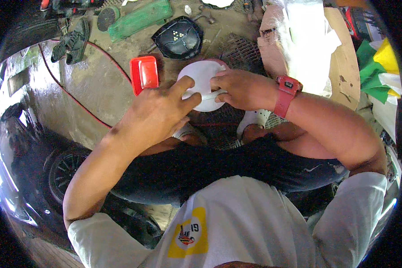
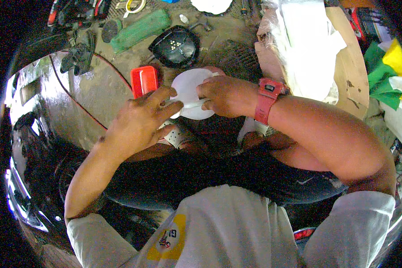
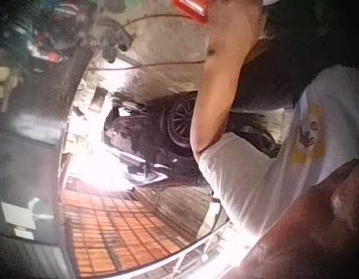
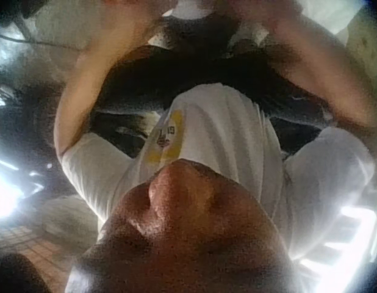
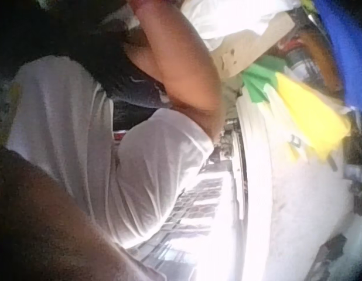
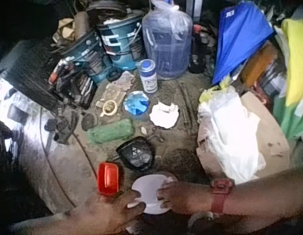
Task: The person prepares a repair by pouring liquid from a jug into a tray, cutting pieces of fiberglass mat with scissors, and applying them to a plastic car component with a brush.
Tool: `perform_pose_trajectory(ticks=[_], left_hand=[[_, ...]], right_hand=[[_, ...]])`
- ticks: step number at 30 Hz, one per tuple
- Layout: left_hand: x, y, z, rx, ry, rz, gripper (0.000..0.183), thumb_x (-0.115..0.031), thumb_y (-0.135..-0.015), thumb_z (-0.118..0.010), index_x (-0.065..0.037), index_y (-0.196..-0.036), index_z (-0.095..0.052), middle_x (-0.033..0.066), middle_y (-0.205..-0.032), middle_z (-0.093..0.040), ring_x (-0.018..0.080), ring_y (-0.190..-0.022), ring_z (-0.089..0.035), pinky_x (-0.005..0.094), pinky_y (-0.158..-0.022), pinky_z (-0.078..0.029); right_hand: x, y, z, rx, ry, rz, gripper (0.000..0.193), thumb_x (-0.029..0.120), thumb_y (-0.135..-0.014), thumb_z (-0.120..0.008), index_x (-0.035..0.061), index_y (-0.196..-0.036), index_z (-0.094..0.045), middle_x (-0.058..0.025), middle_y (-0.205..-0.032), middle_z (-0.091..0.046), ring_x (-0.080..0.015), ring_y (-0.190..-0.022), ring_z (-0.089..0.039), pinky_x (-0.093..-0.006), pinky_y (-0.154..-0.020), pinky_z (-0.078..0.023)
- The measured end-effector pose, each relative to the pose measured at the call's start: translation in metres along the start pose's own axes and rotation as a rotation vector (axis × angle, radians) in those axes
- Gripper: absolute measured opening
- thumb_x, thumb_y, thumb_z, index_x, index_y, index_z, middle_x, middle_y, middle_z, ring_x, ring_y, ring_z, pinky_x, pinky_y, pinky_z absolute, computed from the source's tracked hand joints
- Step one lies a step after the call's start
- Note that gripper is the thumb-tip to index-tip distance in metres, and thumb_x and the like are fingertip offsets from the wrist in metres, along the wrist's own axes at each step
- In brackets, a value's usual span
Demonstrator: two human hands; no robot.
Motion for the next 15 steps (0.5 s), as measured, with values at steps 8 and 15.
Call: perform_pose_trajectory(ticks=[8, 15], left_hand=[[-0.004, -0.007, 0.006, 0.199, -0.063, 0.104, 0.038, -0.028, -0.088, -0.075, -0.010, -0.120, -0.064, 0.0121, -0.110, -0.062, 0.0324, -0.089, -0.071, 0.0422, -0.075, -0.060], [-0.007, -0.003, 0.005, 0.044, -0.051, 0.065, 0.041, -0.030, -0.088, -0.075, -0.010, -0.121, -0.064, 0.0103, -0.113, -0.062, 0.0313, -0.087, -0.073, 0.0414, -0.072, -0.061]], right_hand=[[-0.003, -0.002, -0.001, 0.006, 0.002, -0.019, 0.024, 0.018, -0.092, -0.071, -0.0013, -0.105, -0.064, -0.0194, -0.106, -0.065, -0.0401, -0.107, -0.063, -0.0465, -0.095, -0.050], [0.000, -0.002, 0.000, 0.016, 0.003, -0.028, 0.025, 0.018, -0.092, -0.071, -0.0008, -0.106, -0.064, -0.0193, -0.108, -0.065, -0.0403, -0.108, -0.063, -0.0472, -0.096, -0.049]])
Point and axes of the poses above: each hand's wrist, its own y-axis away from the middle knuckle, its own z-axis out of the back of the hand, x = y × z, the point moved 2 cm from there along -y, towards the middle knuckle
